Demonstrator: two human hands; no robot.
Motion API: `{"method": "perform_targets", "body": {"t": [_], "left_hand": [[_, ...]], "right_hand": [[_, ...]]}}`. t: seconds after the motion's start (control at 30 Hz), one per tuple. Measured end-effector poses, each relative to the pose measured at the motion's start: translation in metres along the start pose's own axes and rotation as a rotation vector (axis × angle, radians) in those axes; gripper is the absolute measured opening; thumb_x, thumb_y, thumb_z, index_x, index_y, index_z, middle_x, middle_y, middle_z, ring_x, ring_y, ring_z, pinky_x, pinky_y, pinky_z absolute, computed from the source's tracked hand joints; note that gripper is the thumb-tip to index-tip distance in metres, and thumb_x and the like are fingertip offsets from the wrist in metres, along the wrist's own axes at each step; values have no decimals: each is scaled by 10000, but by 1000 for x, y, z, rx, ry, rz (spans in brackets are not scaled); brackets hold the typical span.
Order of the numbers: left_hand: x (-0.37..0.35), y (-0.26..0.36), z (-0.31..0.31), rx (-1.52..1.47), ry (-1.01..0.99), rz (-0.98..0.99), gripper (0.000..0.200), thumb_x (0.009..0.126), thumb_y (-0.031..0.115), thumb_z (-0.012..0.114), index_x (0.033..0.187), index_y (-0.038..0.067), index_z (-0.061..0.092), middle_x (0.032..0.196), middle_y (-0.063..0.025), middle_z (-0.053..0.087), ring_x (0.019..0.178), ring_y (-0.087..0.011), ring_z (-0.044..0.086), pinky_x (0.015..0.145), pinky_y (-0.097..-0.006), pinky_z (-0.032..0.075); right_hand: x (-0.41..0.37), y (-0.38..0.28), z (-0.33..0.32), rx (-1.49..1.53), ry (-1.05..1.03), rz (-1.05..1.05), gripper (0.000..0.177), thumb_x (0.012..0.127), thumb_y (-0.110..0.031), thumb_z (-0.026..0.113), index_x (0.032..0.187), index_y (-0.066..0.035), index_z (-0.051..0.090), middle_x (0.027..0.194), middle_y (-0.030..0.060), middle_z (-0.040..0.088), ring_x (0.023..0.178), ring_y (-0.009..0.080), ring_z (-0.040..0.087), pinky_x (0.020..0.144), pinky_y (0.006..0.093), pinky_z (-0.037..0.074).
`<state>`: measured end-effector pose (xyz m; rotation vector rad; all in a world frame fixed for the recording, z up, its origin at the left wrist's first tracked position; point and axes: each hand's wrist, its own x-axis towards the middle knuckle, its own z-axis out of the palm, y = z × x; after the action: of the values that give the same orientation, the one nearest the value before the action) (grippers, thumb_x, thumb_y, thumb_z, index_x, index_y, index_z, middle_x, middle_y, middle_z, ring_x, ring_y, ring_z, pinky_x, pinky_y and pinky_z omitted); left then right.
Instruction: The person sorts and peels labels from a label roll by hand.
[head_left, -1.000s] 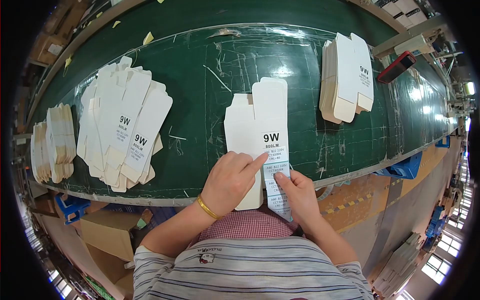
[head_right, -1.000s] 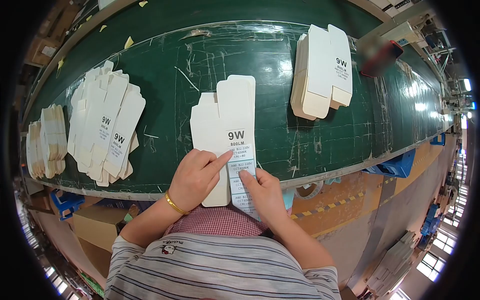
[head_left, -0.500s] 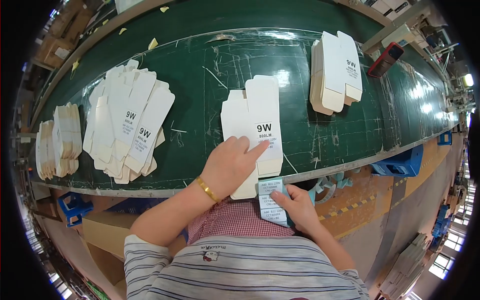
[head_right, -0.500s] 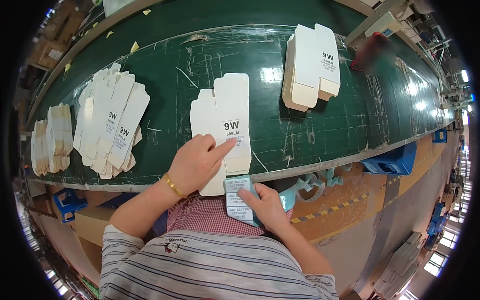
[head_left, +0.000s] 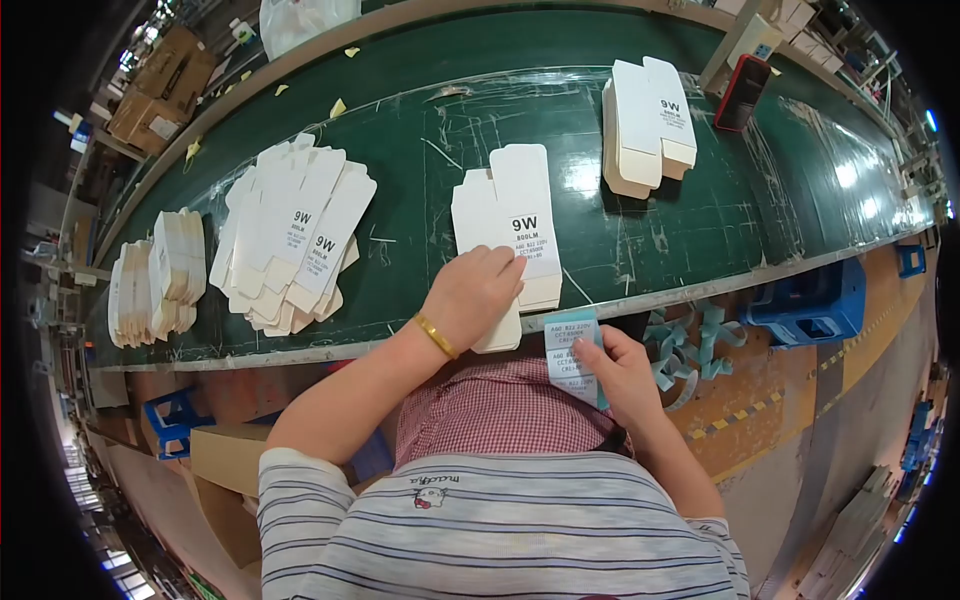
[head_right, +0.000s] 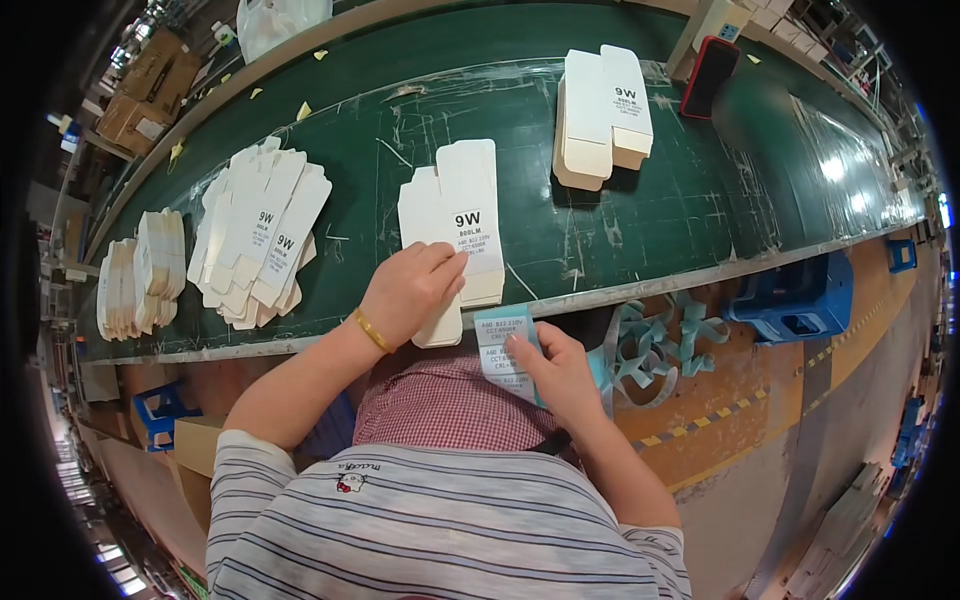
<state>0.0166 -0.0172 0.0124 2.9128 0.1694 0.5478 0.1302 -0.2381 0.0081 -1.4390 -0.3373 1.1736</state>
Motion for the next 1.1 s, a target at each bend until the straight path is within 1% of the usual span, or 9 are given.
{"method": "perform_targets", "body": {"t": [0.13,0.23,0.3,0.43,0.53,0.67,0.77,0.93,1.1], "left_hand": [[5,2,11,78,-107,65,123,746,101,622,855,45,607,811,-72,589,741,-225,600,662,-331,515],[5,-2,3,168,-68,162,46,704,114,593,720,95,554,754,-56,559,721,-212,595,643,-321,506],[7,-5,-35,202,-5,254,51,695,114,597,700,98,549,734,-41,537,693,-195,575,617,-311,488],[-19,-39,-109,295,145,266,90,676,120,610,747,89,565,729,-34,525,682,-193,556,603,-316,463],[-64,-75,-156,446,123,159,139,665,128,626,789,84,582,733,-34,525,691,-198,551,606,-323,454],[-123,-105,-162,548,56,-72,182,714,150,655,886,95,633,807,-36,590,752,-206,581,654,-342,468],[-118,-67,-134,179,108,-255,320,765,92,710,1081,72,664,950,-90,651,866,-251,623,774,-347,507],[-54,33,-64,-824,59,-441,419,799,79,737,1204,50,632,1137,-90,621,950,-168,610,827,-285,506],[-32,53,-44,-1093,-79,-644,269,826,65,712,1095,43,704,985,-67,651,848,-128,618,752,-242,508]], "right_hand": [[-10,-6,1,-101,42,-98,202,942,-167,616,981,28,654,840,-10,627,778,44,525,687,216,443],[-9,-7,6,-242,37,-158,181,939,-146,600,917,27,648,801,-16,611,744,43,501,675,228,435],[-10,-11,14,-239,14,-148,176,938,-137,596,904,29,644,795,-10,610,732,46,498,666,229,434],[-13,-15,19,-134,-29,-101,182,945,-152,592,960,18,655,838,3,638,747,57,544,679,225,451],[-8,-16,20,-124,-56,-108,194,949,-161,592,992,15,661,861,7,652,752,62,564,688,223,460],[-1,-21,23,-204,-76,-141,196,938,-154,606,948,34,662,825,7,641,746,58,545,676,230,454],[-2,-34,33,-315,-65,-190,189,923,-143,621,928,41,665,776,11,624,735,68,528,669,248,447],[4,-23,26,-429,-125,-326,198,904,-151,641,951,40,662,834,46,629,767,125,546,703,267,445],[-3,-27,26,-304,-78,-257,219,884,-140,661,1041,14,665,1022,82,649,928,162,588,799,276,467]]}}
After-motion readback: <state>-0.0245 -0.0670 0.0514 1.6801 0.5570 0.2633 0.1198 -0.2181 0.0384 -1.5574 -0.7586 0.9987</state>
